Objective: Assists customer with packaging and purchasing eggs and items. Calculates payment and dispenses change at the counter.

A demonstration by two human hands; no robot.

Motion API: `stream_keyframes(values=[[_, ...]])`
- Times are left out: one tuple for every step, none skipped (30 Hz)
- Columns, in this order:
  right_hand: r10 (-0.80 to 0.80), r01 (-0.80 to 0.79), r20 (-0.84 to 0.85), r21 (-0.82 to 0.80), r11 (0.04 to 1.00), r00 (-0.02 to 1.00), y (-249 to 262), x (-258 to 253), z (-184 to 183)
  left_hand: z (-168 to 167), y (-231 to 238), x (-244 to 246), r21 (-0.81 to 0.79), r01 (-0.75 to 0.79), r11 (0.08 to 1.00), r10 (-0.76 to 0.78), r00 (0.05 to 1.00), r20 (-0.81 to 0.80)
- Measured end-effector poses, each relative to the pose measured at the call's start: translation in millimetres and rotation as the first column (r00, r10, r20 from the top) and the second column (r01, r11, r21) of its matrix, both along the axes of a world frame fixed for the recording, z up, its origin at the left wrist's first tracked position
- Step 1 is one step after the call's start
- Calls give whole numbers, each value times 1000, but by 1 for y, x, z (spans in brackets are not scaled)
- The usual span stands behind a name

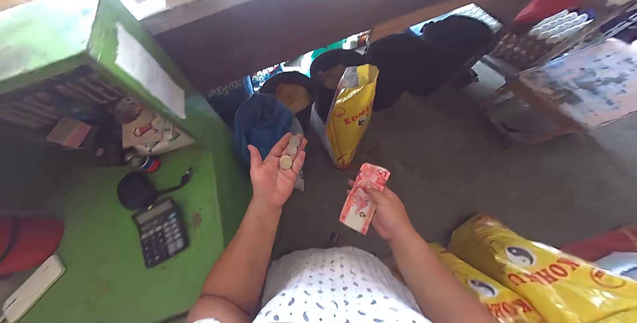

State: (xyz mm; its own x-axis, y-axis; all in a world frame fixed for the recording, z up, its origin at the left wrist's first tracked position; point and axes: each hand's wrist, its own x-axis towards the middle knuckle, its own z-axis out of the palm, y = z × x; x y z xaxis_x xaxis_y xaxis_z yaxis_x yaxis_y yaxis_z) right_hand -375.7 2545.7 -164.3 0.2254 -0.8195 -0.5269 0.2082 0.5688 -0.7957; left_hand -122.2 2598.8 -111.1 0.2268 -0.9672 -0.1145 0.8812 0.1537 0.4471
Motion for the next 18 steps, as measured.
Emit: stream_keyframes(values=[[15,-16,-41,-10,1000,999,-17,-11,3,2,-18,-11,51,-20,999,19,1000,11],[24,-26,-76,-22,999,997,-37,-17,9,5,-39,-21,141,-48,989,43,998,37],[20,-24,-97,-35,999,995,-61,-21,16,8,-60,-30,259,-56,964,26,993,119],[18,-23,-99,-47,999,995,-87,-21,24,8,-77,-38,387,-42,921,-53,971,231],[26,-31,-91,-56,998,995,-111,-20,32,4,-90,-44,525,3,851,-217,912,347],[55,-61,-84,-74,995,995,-135,-18,42,-5,-101,-47,643,68,763,-446,775,448],[96,-106,-86,-112,988,992,-160,-14,55,-15,-111,-46,740,126,660,-663,561,496],[144,-158,-93,-173,972,985,-185,-9,68,-25,-123,-43,821,157,548,-814,328,480],[187,-208,-108,-249,946,976,-211,-4,82,-32,-137,-39,881,172,441,-896,135,422],[210,-240,-123,-332,912,970,-236,3,97,-36,-154,-33,915,179,361,-930,-6,368],[209,-244,-129,-401,883,969,-260,11,111,-34,-172,-27,929,193,316,-937,-92,338],[192,-228,-124,-457,860,974,-281,18,123,-29,-190,-20,925,220,309,-931,-128,341],[175,-208,-112,-497,842,978,-303,24,132,-18,-212,-13,908,263,326,-921,-129,368],[152,-183,-102,-530,828,983,-325,29,140,-4,-239,-8,875,308,372,-900,-112,422],[116,-151,-97,-555,818,988,-347,33,148,12,-267,-4,829,343,441,-865,-83,495],[77,-121,-99,-573,810,992,-368,37,155,32,-294,-2,770,373,518,-818,-48,573],[38,-100,-116,-591,801,993,-388,42,160,53,-320,0,696,385,606,-750,-15,661],[-1,-89,-145,-613,785,989,-411,46,166,78,-347,1,610,383,694,-663,10,749]])
